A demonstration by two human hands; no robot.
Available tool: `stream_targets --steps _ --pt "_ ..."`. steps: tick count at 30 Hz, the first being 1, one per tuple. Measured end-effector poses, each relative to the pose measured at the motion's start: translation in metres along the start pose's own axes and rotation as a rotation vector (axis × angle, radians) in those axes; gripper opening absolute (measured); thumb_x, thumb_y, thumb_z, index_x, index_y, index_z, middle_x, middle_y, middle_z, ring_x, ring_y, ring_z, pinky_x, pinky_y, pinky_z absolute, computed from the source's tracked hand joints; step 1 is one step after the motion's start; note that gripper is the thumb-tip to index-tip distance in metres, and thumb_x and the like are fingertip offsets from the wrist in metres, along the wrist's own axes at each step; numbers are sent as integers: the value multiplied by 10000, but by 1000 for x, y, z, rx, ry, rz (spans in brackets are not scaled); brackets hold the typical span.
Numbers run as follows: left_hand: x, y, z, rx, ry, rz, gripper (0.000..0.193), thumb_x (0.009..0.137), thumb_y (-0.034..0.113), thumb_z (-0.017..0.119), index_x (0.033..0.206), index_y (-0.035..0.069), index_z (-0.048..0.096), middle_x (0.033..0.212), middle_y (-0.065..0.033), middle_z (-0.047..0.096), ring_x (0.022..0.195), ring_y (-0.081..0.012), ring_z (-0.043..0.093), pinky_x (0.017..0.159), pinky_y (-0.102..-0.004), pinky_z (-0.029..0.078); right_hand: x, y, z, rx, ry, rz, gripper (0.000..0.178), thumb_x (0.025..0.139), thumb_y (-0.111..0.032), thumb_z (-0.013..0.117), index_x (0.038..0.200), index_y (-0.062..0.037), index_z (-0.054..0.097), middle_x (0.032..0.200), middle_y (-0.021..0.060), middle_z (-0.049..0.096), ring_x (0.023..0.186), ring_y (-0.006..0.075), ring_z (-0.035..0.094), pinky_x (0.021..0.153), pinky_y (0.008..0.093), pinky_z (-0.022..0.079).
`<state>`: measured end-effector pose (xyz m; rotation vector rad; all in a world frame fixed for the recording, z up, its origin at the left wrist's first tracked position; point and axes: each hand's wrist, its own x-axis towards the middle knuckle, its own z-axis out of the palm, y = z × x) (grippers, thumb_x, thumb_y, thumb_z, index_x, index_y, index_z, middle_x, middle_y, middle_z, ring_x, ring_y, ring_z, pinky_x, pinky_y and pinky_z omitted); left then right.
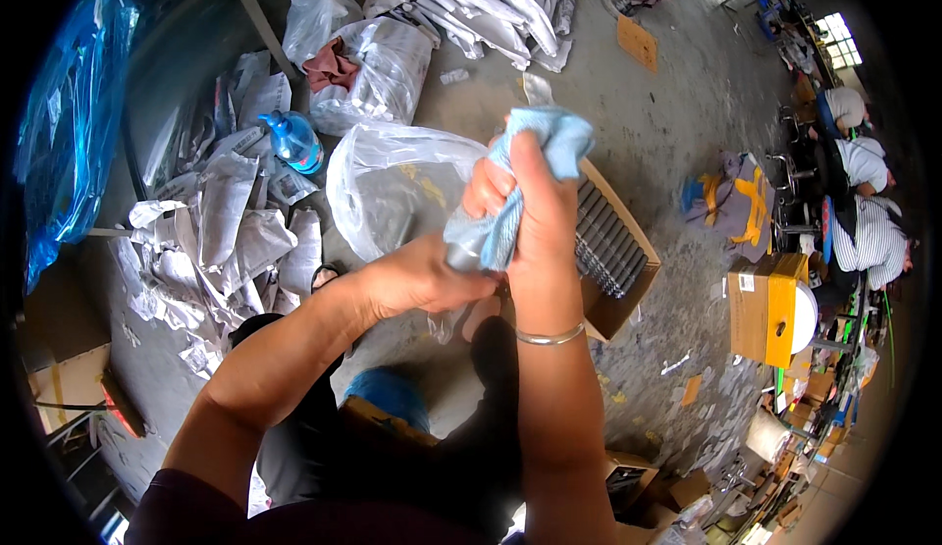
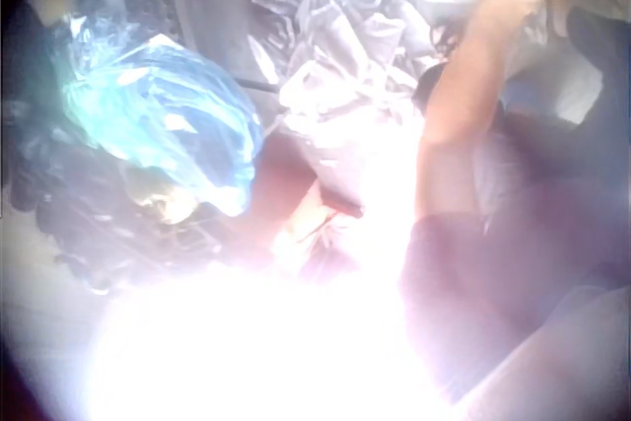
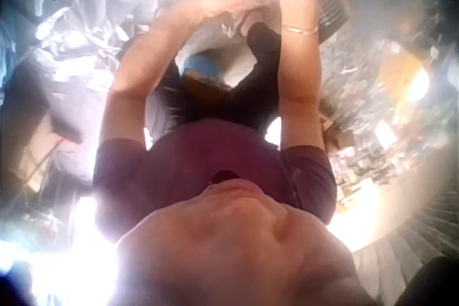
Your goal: The person sits on a low stool and wipes cylindrical metal parts with a blue cloth. They take the parts from a plastic bag, clean them, and place them into a cardboard box. The person also handles a large plastic-wrapped bundle and a blue bottle.
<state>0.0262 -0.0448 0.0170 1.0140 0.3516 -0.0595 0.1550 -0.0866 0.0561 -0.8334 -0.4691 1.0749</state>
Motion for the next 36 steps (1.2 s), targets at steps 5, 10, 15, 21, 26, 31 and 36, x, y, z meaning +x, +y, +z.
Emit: stream_targets --steps 5,10,15,21,26,31,36 --pt "35 -29 16 572 629 164 214 791 139 622 875 -46 554 660 -63 570 569 -187 526 582 -356 463 15 13 -7 -324 348 -145 244 877 -267 663 853 -101 486 635 -17 422 473 93 387 449 264 331" --pt "15 1 4 362 209 209 334 817 236 678 992 -42 616 852 -99 652 742 -209 624 646 -341 500 14 -5 -10 -148 231 -98 260 878 -274 664 942 -86 496 634 -18 405 511 85 380 479 254 334" --pt "-1 -6 -3 -401 -334 -4 373 931 369 565 1035 11 563 749 -54 556 639 -118 562 580 -258 487 3 -25 -33 121 -100 -165 336 960 -323 527 1180 -80 452 654 -31 370 509 47 352 486 207 330" --pt "6 -19 4 -213 -91 113 358 889 330 639 1028 13 549 723 -40 563 607 -130 560 554 -254 475 4 -21 -25 -27 173 -185 348 941 -318 568 1162 -68 470 742 -11 422 595 63 402 546 223 376" --pt "9 -14 10 729 637 483 272 787 156 709 867 -42 541 660 -166 608 575 -278 618 560 -359 492 3 17 -17 -209 185 12 270 852 -157 683 1038 -34 531 809 23 560 699 128 560 648 276 474" --pt "-2 1 1 778 657 377 267 701 141 771 744 -37 578 698 -181 629 622 -287 638 589 -373 490 -1 20 -17 -180 56 142 261 849 -163 694 1006 -10 553 846 39 571 801 162 592 753 304 502" --pt "0 8 -31 463 413 264 250 743 200 799 785 7 646 705 -38 631 627 -111 558 577 -290 461 -3 10 -26 -436 139 104 146 847 -94 664 954 -19 600 790 36 613 690 127 600 606 262 501"
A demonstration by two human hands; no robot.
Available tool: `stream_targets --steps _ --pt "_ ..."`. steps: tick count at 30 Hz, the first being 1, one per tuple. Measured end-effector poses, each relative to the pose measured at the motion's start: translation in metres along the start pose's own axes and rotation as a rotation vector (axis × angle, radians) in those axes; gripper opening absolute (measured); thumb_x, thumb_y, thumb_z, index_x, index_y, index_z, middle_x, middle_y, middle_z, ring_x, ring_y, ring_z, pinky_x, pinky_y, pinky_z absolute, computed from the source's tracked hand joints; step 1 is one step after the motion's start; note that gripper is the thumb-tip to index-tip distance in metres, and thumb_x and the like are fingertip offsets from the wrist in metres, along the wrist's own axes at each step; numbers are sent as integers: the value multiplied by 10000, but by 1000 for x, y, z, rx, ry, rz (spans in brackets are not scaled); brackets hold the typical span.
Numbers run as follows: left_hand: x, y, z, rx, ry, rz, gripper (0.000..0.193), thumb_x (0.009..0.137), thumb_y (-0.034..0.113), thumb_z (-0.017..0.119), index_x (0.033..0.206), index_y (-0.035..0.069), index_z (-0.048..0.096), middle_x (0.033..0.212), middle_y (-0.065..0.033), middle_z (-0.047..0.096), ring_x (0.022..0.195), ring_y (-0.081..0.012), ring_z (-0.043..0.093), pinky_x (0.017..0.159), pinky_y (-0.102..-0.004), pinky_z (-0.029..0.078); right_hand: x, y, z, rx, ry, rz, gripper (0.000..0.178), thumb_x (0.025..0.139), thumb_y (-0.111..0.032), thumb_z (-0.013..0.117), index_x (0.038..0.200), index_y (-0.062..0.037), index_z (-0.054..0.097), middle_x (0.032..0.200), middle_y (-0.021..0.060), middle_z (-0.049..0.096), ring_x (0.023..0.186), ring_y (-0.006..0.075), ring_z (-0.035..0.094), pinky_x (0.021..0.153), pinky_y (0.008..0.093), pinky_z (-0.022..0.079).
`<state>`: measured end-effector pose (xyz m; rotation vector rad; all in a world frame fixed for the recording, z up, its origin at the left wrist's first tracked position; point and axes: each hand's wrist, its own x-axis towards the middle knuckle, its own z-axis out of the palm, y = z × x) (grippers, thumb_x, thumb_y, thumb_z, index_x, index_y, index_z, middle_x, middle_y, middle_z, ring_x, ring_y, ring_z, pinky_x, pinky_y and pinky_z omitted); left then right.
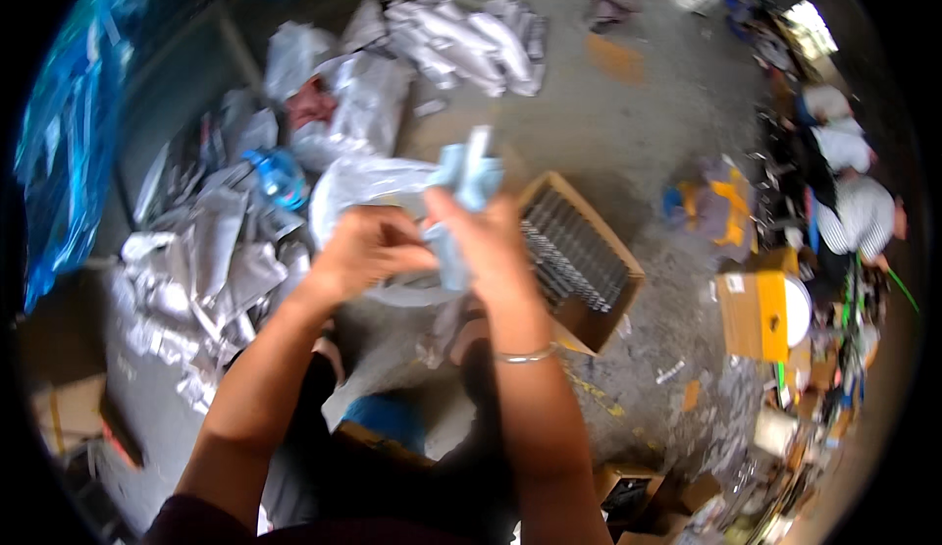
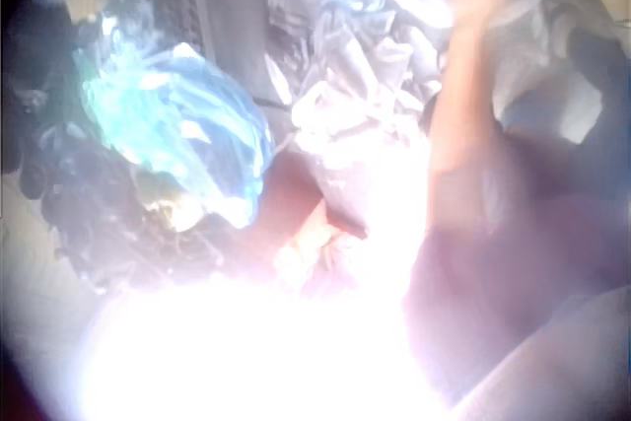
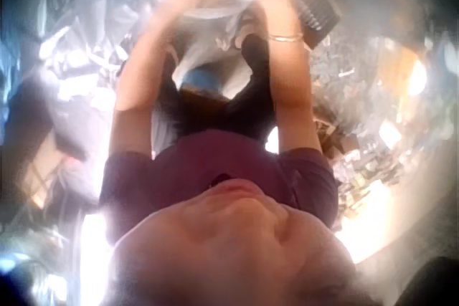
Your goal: The person sits on a low stool and wipes cylindrical metal parts with a blue cloth. They take the parts from a plastic bag, clean them, and place them into a cardboard box. The person also handles a large plastic-wrapped bundle and a blue bottle.
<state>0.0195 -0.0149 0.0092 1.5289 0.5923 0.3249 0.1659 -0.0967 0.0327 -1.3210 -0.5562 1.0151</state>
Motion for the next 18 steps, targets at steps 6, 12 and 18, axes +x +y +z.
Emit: stream_targets --steps 6,12,18 --pt "3 -2 -17 -707 255 184 566 834 390 677 1197 -21 536 1055 -118 628 1006 -204 582 935 -333 423 -3 10 30 -492 -368 -121 572 673 -204 749 1125 61 522 991 185 629 942 276 610 851 356 471" --pt "6 2 -9 -535 299 86 562 858 352 666 1232 -43 522 950 -95 669 917 -170 617 897 -300 449 -9 44 26 -572 -369 -270 633 675 -199 764 1123 125 455 967 233 616 828 326 643 713 409 493" --pt "16 -27 -28 -1023 542 30 309 920 227 609 1138 11 572 669 38 454 621 -92 463 692 -259 448 -15 43 45 -1160 -90 -271 326 691 -82 680 936 24 491 706 211 621 718 407 620 639 465 479"
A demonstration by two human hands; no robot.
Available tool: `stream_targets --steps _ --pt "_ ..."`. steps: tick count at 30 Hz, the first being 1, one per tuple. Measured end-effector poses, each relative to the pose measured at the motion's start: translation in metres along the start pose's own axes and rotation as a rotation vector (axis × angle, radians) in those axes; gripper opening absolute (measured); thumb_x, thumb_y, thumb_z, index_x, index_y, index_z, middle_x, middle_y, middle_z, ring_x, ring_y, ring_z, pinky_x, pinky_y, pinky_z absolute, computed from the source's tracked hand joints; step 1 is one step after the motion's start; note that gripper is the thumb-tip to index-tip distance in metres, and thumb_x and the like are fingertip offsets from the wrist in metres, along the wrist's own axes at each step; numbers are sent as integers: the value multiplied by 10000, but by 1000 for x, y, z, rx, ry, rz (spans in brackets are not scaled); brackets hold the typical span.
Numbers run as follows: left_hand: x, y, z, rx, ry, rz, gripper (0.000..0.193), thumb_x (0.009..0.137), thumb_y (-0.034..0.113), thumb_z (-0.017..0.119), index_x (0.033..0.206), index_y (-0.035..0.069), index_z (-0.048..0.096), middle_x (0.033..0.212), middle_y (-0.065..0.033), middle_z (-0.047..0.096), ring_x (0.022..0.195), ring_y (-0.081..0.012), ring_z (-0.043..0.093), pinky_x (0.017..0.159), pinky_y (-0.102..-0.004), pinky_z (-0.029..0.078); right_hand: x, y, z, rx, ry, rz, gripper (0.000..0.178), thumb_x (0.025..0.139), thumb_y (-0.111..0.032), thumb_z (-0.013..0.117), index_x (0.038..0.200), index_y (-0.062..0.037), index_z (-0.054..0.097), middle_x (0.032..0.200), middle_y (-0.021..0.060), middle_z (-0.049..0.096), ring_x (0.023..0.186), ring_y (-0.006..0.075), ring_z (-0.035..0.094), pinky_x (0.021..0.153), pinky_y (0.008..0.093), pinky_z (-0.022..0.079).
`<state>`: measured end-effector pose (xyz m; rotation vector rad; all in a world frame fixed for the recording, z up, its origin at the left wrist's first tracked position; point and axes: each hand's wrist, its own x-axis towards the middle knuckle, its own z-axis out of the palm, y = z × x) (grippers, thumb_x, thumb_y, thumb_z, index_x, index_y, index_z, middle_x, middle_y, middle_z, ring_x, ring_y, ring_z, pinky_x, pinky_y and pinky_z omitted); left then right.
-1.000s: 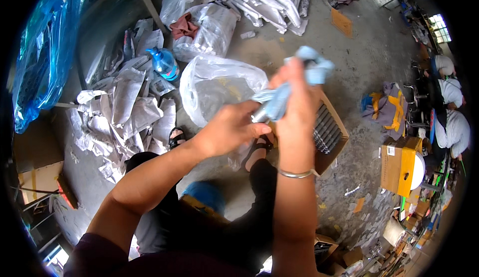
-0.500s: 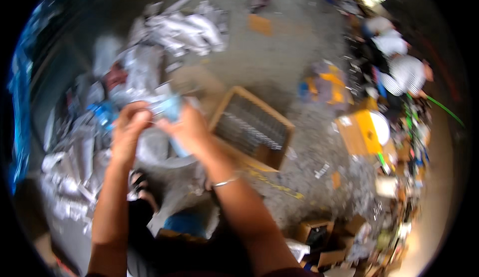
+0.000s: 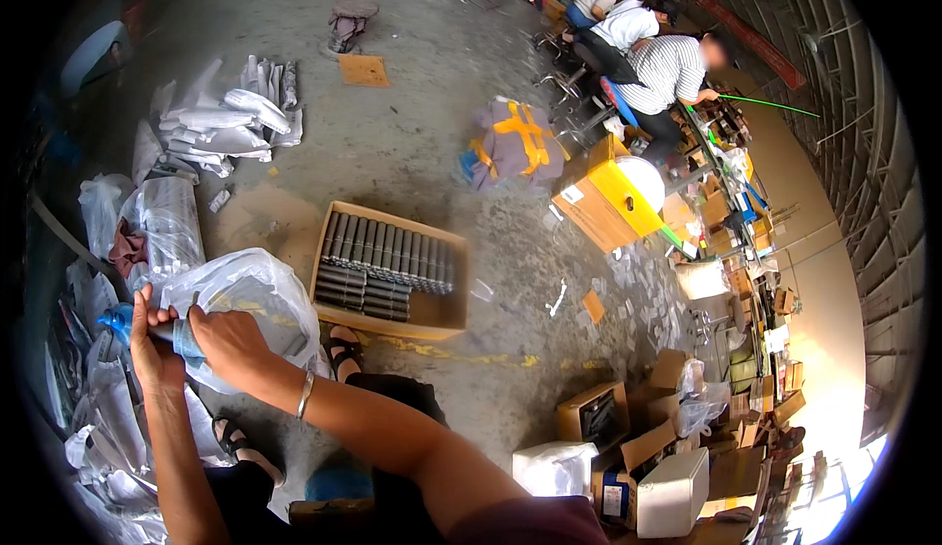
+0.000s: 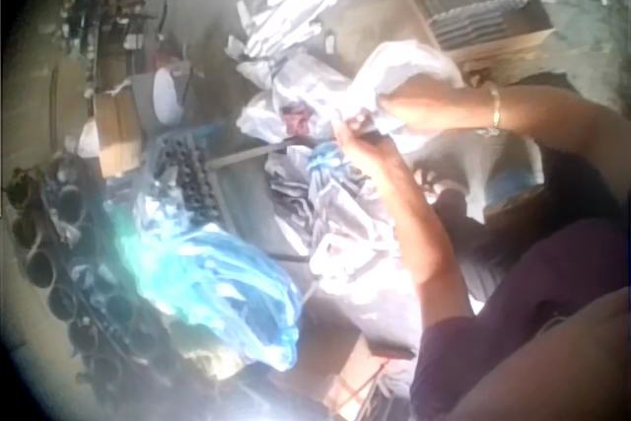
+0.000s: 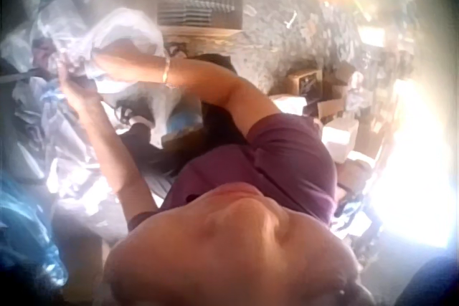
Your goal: The person sits on a low stool and wipes cylindrical metal parts with a blue cloth. They take the parts from a plastic bag, clean them, and place them into a cardboard box. The person also handles a large plastic-wrapped bundle and a blue bottle.
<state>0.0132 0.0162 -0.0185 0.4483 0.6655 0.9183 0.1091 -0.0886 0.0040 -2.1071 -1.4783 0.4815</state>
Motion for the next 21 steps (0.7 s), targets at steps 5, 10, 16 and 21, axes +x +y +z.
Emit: stream_targets --steps 5,10,16,21 --pt "-1 9 -2 23 -100 71 340 927 220 596 1198 23 536 592 85 264 522 -36 280 631 -219 401 -3 -4 15 242 -14 -50 276 686 -102 692 887 28 554 711 191 641 659 339 635 633 410 486" --pt "-23 24 19 -85 -429 117 390 953 225 552 1270 9 485 555 85 231 450 -13 205 512 -174 349 0 0 -19 1016 -597 65 267 675 -168 755 748 42 608 673 58 614 606 150 555 601 293 452" --pt "-3 12 12 152 3 219 194 947 190 560 1074 44 580 548 76 260 468 -38 231 505 -210 347 -1 -7 22 106 4 48 243 674 -77 675 873 24 578 669 173 640 656 308 643 590 379 485" --pt "10 9 2 123 174 242 143 933 213 590 937 71 603 558 74 242 498 -59 236 521 -235 346 8 -8 20 11 65 -39 274 685 -71 653 914 41 554 696 198 636 669 359 637 597 430 494"
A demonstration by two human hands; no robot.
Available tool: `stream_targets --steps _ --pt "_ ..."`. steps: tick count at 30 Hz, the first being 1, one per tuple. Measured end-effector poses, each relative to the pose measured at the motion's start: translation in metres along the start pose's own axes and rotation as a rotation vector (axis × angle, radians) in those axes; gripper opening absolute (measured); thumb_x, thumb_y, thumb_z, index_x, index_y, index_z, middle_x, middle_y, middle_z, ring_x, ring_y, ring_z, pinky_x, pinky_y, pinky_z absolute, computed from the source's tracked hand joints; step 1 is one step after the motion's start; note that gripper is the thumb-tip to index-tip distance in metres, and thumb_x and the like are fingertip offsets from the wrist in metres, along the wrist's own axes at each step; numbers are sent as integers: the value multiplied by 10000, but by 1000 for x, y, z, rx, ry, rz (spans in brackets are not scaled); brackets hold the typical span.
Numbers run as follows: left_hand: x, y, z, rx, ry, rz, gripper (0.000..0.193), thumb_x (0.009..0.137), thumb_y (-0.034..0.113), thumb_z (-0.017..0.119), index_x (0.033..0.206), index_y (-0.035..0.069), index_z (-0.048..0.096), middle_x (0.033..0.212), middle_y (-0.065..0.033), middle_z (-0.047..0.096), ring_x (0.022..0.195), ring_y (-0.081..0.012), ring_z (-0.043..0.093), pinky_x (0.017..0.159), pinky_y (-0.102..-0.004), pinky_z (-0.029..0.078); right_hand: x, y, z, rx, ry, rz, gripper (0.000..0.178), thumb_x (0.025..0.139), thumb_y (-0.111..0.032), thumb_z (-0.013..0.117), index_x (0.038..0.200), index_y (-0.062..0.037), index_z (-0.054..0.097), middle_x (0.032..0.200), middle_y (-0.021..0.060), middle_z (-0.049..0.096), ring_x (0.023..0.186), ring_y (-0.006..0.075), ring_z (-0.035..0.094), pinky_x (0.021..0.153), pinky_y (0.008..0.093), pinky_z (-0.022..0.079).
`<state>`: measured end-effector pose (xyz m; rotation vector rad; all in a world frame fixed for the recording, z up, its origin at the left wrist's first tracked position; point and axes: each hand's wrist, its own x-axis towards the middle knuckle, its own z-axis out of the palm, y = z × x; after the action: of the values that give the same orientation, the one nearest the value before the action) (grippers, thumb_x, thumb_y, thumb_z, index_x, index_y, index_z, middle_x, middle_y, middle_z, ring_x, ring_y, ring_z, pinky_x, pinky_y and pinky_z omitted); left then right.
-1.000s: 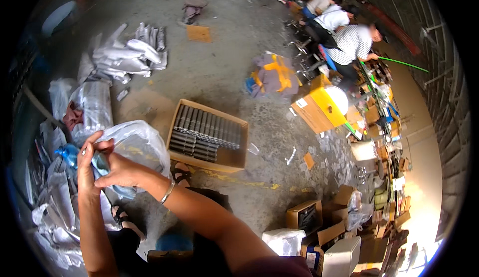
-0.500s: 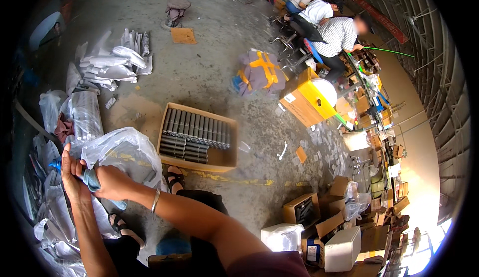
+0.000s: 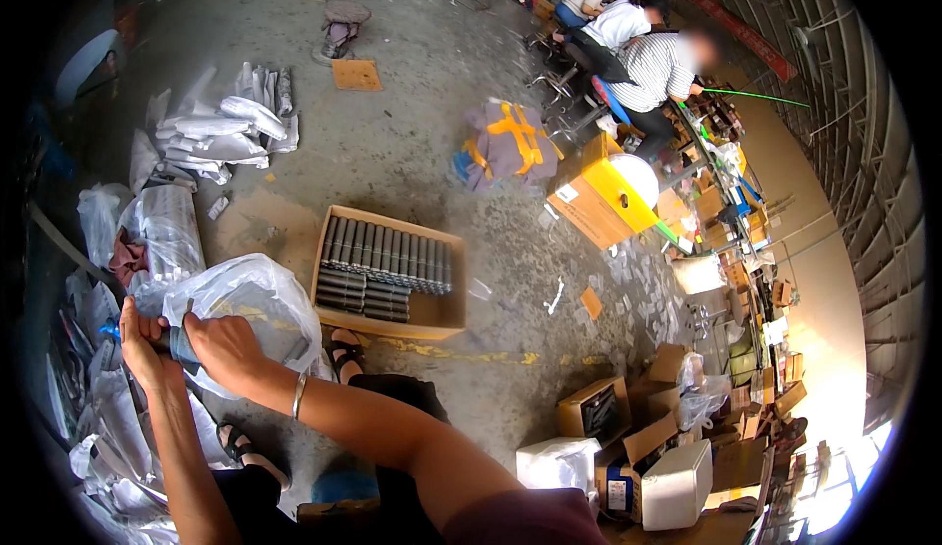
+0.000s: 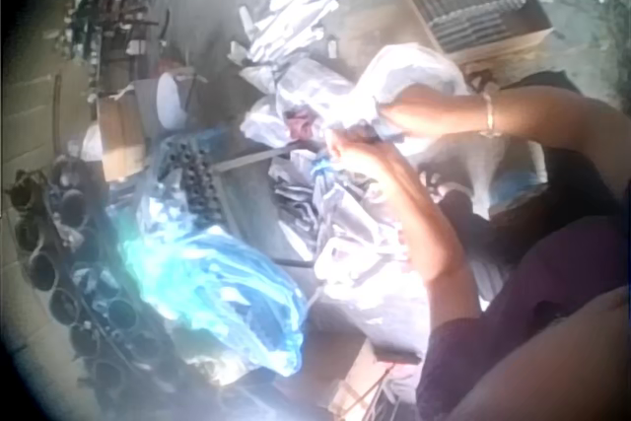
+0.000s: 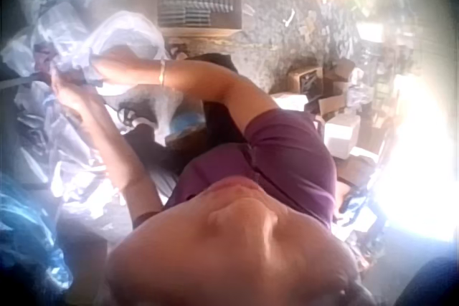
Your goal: The person sits on a low stool and wipes cylindrical metal parts with a blue cloth. They take the parts from a plastic bag, clean them, and place them into a cardboard box. The person also handles a large plastic-wrapped bundle and a blue bottle.
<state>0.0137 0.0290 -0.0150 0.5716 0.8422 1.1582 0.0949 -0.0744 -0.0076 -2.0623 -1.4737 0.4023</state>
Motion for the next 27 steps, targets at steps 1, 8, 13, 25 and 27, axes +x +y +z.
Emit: stream_targets --steps 1,8,13,25,27 --pt "0 1 1 13 -32 -8 158 932 219 593 959 65 608 560 76 243 494 -60 233 520 -236 347 -3 2 8 55 14 3 245 685 -70 654 888 28 559 671 179 634 631 337 634 582 414 487" --pt "-31 33 6 -379 -678 -144 526 973 187 504 1422 3 299 515 62 271 401 -2 274 380 -176 273 -4 2 -23 1130 -734 133 250 701 -190 758 724 17 620 642 48 599 577 136 563 536 283 443" --pt "-16 22 4 -8 -283 -30 321 963 175 523 1241 19 484 533 64 243 439 -29 217 417 -209 245 -4 -3 10 196 -154 58 176 681 -68 676 801 28 591 679 182 640 625 314 638 564 383 480" --pt "-2 14 -7 -73 6 -63 132 936 198 582 879 82 556 563 75 229 501 -52 206 495 -234 266 -8 -5 5 -109 51 -86 262 659 -28 640 887 35 528 665 201 618 619 363 624 547 431 478" --pt "1 13 -8 -49 -40 -63 121 944 194 568 922 75 567 558 78 224 488 -48 197 484 -229 259 -8 -5 5 -71 25 -60 293 642 -35 665 895 35 534 698 204 626 646 358 629 568 413 483"
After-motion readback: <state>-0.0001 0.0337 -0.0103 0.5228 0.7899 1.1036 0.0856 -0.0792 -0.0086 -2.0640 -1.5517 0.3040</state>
